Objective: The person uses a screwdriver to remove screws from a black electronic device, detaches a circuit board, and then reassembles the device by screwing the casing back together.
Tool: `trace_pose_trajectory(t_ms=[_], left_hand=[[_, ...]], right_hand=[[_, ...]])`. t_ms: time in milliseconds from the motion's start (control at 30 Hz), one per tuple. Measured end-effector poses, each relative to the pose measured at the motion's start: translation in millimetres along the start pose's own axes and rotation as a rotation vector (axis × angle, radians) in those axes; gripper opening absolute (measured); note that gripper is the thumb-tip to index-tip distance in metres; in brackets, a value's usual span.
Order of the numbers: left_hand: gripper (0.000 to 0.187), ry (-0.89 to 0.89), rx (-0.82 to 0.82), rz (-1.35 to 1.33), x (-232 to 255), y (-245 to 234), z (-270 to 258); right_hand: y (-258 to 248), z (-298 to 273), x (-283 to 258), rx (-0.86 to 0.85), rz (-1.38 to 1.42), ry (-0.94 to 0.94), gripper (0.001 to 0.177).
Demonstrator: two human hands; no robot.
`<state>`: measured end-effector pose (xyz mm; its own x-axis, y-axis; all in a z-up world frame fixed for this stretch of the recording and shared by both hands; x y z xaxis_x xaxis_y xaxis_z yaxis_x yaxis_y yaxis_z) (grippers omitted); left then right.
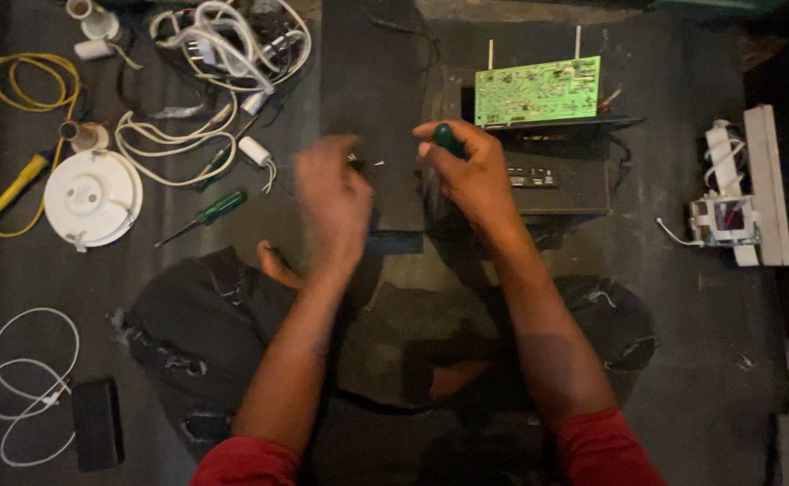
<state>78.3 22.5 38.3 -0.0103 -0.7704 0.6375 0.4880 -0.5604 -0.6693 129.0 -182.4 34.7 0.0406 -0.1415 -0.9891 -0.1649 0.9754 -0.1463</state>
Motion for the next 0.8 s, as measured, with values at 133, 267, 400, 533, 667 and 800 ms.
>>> trace_pose_trajectory(t_ms=[133,267,400,533,667,800], left_hand=[[0.037,-0.011,0.188,-0.097,-5,-31,16],[0.038,0.013,0.174,-0.104,-1,-32,17],[0.036,-0.051,0.125,-0.07,-5,-25,20],[0.038,-0.034,0.187,-0.133,-4,-33,22],[0.035,-0.112,0.185,-0.164,-25,-32,20],[0.031,-0.149,0.278,-0.156,-69,-16,17]], right_hand=[[1,-2,-5,0.008,0.183,0.06,0.024],[2,-6,-12,0.007,0.172,0.074,0.025],[2,-6,-20,-0.018,0.107,0.035,0.024],[-2,-6,-26,0.012,0.126,0.045,0.024],[-15,-13,-41,0.051,0.037,0.037,0.024],[-36,-19,-59,0.149,-0.017,0.012,0.023]])
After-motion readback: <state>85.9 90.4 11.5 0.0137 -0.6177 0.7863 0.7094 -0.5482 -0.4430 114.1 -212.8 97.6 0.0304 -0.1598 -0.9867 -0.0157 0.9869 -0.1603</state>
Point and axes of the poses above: each hand's wrist, its own z-axis towards the middle knuckle, its own y-axis out of the palm, x = y × z, the point moved 9 cm from there along z, towards the middle knuckle, and after that the axes turned 4 degrees about -y, right-handed, at the moved point
